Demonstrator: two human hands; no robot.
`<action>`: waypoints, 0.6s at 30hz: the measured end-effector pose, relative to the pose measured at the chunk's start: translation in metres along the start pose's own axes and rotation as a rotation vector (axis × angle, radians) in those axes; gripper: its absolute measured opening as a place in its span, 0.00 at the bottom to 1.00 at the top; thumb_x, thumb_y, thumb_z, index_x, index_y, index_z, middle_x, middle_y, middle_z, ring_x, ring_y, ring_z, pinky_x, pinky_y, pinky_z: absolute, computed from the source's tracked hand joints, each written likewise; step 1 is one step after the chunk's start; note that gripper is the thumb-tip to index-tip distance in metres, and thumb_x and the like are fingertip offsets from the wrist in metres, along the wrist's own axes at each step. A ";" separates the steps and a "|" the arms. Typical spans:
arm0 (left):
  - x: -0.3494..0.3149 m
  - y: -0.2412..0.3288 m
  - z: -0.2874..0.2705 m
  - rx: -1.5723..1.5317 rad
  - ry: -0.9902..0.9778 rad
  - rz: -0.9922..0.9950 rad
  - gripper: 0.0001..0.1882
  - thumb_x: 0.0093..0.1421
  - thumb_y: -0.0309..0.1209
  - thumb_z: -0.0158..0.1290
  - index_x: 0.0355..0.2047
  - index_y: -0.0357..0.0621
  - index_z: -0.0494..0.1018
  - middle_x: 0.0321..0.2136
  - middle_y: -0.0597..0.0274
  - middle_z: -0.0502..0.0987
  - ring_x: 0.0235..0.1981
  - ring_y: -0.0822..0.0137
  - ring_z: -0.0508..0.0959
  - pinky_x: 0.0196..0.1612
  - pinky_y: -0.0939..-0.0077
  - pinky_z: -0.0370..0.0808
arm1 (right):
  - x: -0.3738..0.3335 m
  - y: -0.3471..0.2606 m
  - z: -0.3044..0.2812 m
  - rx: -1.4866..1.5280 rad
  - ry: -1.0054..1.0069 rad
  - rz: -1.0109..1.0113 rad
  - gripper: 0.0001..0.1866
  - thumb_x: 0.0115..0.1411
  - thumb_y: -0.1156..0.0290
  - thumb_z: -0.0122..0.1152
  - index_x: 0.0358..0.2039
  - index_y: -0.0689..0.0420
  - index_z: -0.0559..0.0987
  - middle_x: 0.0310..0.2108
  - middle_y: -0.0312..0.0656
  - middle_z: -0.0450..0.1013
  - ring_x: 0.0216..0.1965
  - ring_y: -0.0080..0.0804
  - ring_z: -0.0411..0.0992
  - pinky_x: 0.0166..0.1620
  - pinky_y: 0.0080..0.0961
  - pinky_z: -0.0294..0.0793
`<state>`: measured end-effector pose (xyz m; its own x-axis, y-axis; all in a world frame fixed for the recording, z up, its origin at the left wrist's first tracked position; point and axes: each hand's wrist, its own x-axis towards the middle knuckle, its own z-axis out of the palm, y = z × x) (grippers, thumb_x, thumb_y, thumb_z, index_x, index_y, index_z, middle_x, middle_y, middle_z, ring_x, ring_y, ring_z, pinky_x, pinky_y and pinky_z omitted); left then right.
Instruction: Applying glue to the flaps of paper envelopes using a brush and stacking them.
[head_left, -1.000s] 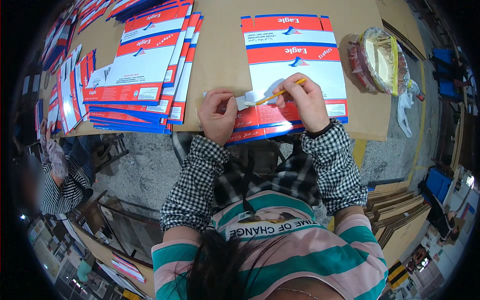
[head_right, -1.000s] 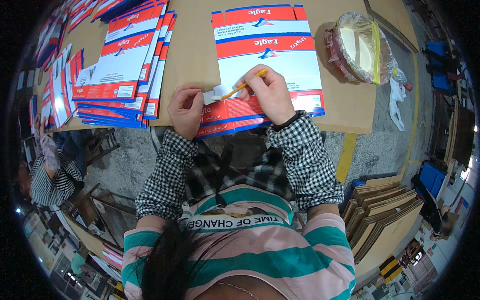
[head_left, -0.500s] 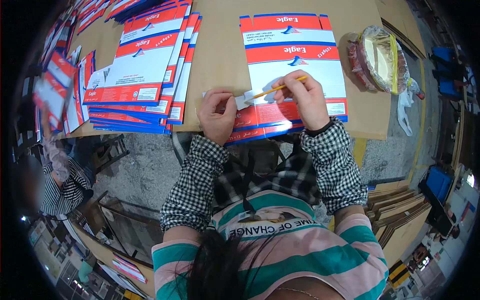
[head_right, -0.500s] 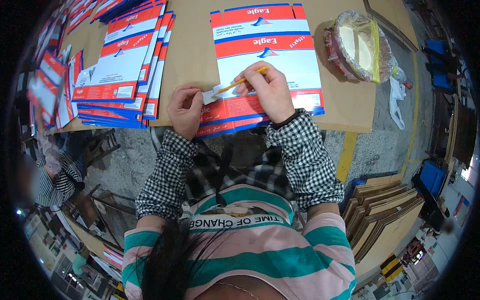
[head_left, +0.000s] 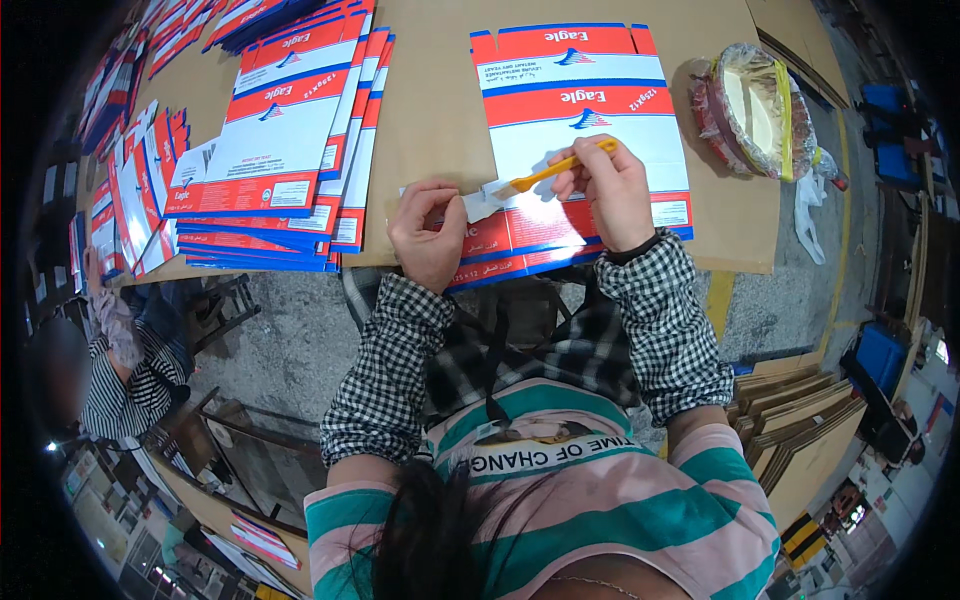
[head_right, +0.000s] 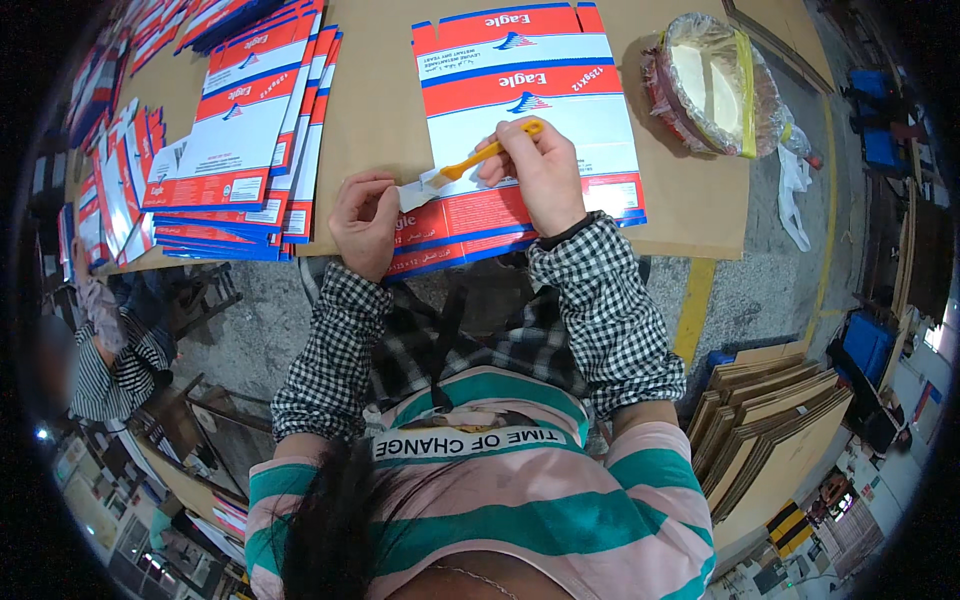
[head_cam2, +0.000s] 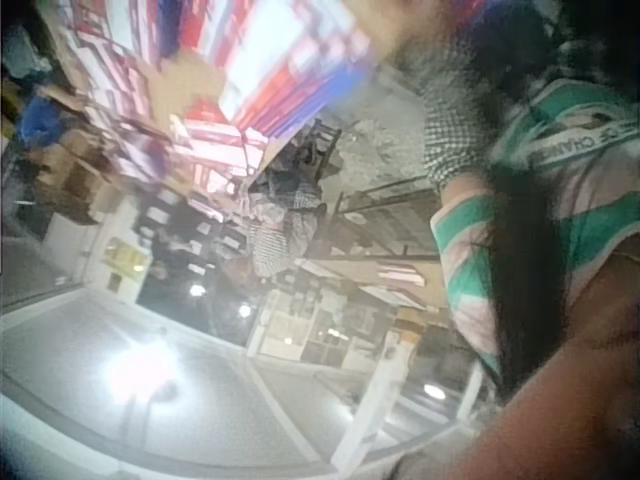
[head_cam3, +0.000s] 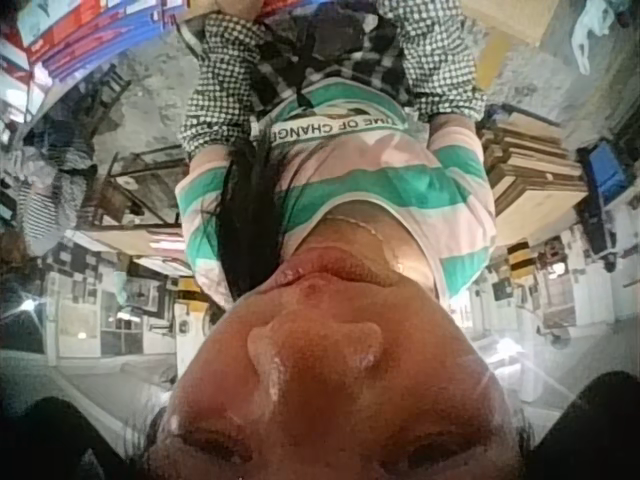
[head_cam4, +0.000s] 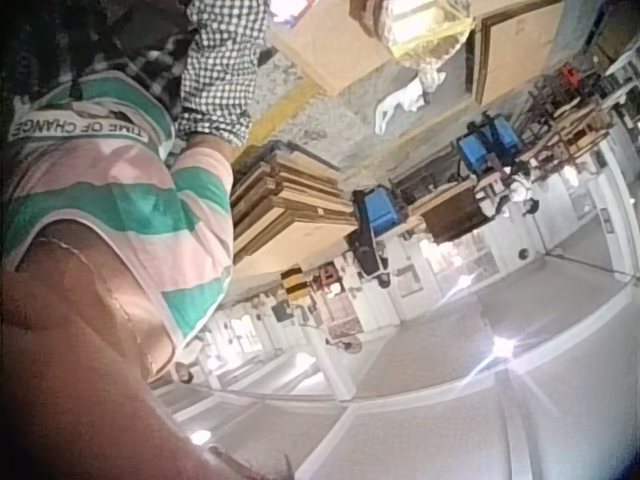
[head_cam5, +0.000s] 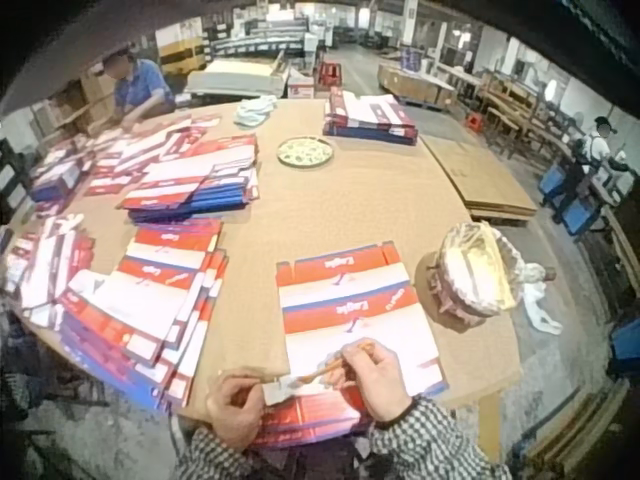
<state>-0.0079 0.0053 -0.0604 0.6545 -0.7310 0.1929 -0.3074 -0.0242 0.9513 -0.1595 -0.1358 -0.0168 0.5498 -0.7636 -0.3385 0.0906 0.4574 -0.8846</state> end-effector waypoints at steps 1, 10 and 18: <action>0.000 0.000 0.000 0.000 -0.002 0.000 0.03 0.51 0.18 0.53 0.27 0.32 0.72 0.34 0.56 0.73 0.30 0.70 0.77 0.32 0.81 0.76 | 0.000 0.002 0.000 0.022 -0.014 -0.004 0.11 0.62 0.68 0.46 0.33 0.65 0.70 0.29 0.46 0.73 0.23 0.23 0.71 0.29 0.16 0.72; 0.000 0.001 0.000 -0.010 0.003 -0.031 0.03 0.51 0.18 0.53 0.27 0.32 0.72 0.33 0.56 0.73 0.30 0.70 0.77 0.32 0.81 0.76 | 0.003 0.005 -0.002 -0.008 -0.035 0.041 0.12 0.62 0.67 0.47 0.33 0.65 0.70 0.29 0.45 0.73 0.22 0.23 0.71 0.27 0.15 0.72; -0.001 -0.002 0.001 -0.010 0.008 0.001 0.03 0.50 0.19 0.53 0.27 0.32 0.72 0.33 0.57 0.73 0.30 0.69 0.77 0.33 0.80 0.76 | 0.002 0.003 0.000 -0.007 -0.010 0.035 0.13 0.62 0.66 0.47 0.34 0.65 0.70 0.29 0.44 0.73 0.22 0.22 0.72 0.27 0.15 0.72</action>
<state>-0.0083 0.0054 -0.0624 0.6598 -0.7255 0.1957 -0.3010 -0.0166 0.9535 -0.1585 -0.1362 -0.0198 0.5610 -0.7423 -0.3665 0.0647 0.4806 -0.8745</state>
